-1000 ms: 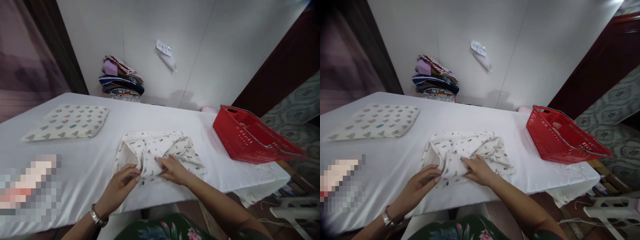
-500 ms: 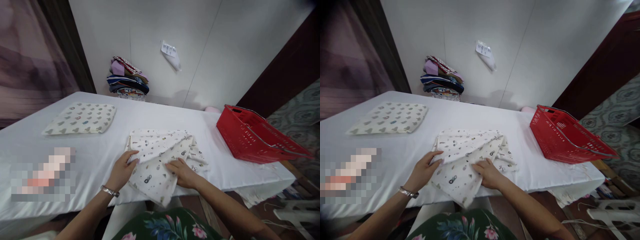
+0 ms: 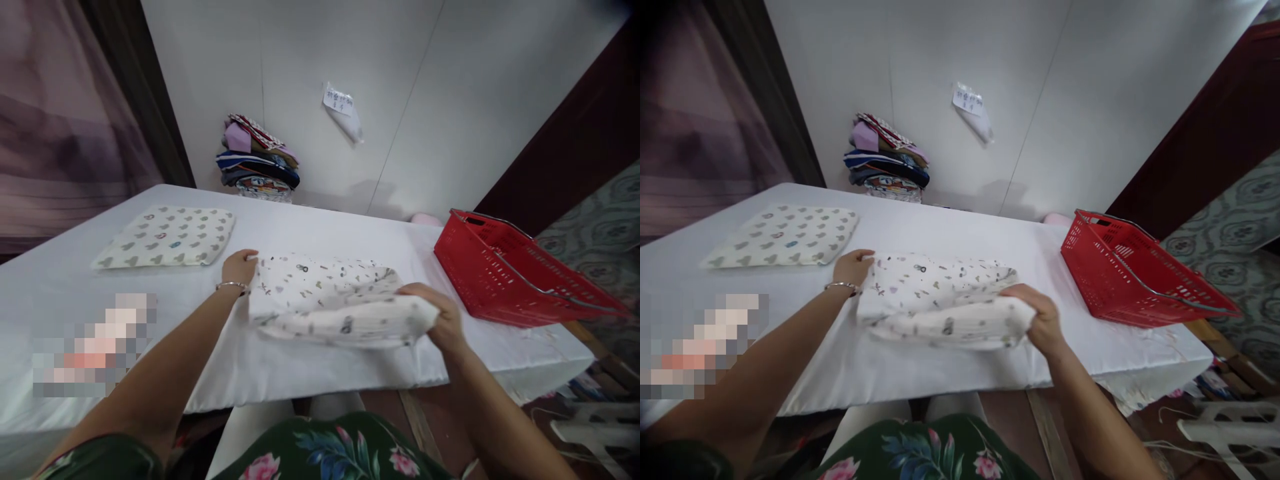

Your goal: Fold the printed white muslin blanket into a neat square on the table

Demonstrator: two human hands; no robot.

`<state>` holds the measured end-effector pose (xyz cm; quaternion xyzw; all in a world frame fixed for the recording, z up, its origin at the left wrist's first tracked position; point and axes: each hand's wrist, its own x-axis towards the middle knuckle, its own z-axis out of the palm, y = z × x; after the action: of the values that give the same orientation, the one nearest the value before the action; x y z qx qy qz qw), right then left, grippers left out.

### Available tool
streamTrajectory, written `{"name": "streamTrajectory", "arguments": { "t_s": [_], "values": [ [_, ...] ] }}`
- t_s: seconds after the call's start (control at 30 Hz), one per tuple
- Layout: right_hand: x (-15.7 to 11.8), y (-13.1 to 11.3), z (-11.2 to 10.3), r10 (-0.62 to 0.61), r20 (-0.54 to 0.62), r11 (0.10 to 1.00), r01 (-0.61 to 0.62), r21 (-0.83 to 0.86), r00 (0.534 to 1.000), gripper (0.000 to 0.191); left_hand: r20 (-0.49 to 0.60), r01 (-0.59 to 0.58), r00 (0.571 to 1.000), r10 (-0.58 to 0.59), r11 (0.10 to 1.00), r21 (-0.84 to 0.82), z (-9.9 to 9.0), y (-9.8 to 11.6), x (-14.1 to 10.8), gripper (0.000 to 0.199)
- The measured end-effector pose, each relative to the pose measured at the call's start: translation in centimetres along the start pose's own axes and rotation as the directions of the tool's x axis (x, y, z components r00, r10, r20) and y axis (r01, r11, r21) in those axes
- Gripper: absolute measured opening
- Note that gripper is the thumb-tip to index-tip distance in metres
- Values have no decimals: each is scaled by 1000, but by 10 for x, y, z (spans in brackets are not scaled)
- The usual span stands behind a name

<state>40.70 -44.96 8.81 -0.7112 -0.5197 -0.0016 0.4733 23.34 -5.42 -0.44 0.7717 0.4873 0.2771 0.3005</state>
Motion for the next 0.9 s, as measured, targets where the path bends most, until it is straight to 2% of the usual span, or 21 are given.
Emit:
{"name": "streamTrajectory", "arguments": {
  "t_s": [0.03,0.07,0.1,0.13,0.17,0.2,0.27,0.3,0.37,0.4,0.47,0.53,0.6,0.67,0.73,0.83,0.87,0.9],
  "values": [
    [-4,5,-11,96,-162,995,-97,6,982,32,41,15,999,-18,998,63,3,-7,0,35],
    [-9,10,-21,182,-300,983,-183,26,936,37,90,23,995,-34,993,114,5,-14,-1,35],
    [-15,16,-27,252,-389,966,-252,51,886,40,135,26,990,-47,988,152,7,-20,-4,35],
    [-22,21,-31,307,-410,950,-306,70,859,40,173,23,983,-55,984,177,7,-26,-8,35],
    [-28,25,-33,341,-362,938,-338,72,868,39,199,18,978,-58,980,196,8,-31,-11,35],
    [-34,26,-33,353,-258,935,-351,54,899,35,211,12,976,-58,977,213,7,-34,-13,35],
    [-44,23,-31,320,23,947,-320,-7,947,26,212,-12,976,-42,970,244,3,-36,-15,33],
    [-48,19,-30,291,138,957,-291,-24,947,23,204,-34,979,-20,966,256,0,-34,-16,33],
    [-55,10,-29,257,255,965,-260,-23,932,22,165,-112,984,68,955,276,-6,-27,-17,34],
    [-58,6,-30,255,275,965,-263,-11,927,22,135,-171,981,137,944,282,-9,-21,-19,35],
    [-64,1,-34,270,290,957,-288,21,918,22,120,-311,950,288,906,286,-11,-7,-25,38],
    [-70,-1,-38,291,287,947,-318,52,912,23,202,-432,900,387,857,282,-10,9,-35,42],
    [-74,0,-41,318,270,934,-350,77,909,24,371,-478,856,360,825,302,-4,23,-46,52],
    [-77,2,-45,344,247,924,-373,84,906,23,524,-466,818,237,807,362,2,31,-56,61],
    [-77,4,-48,352,255,928,-372,31,900,23,620,-451,775,121,794,408,5,34,-62,59],
    [-72,11,-53,358,248,930,-322,-175,900,26,646,-440,754,119,821,363,2,32,-56,50],
    [-68,15,-55,366,238,920,-312,-237,900,26,620,-416,772,142,850,323,-1,32,-49,49],
    [-63,21,-57,381,228,908,-315,-276,896,27,559,-375,812,170,885,275,-5,33,-40,50]
  ]
}}
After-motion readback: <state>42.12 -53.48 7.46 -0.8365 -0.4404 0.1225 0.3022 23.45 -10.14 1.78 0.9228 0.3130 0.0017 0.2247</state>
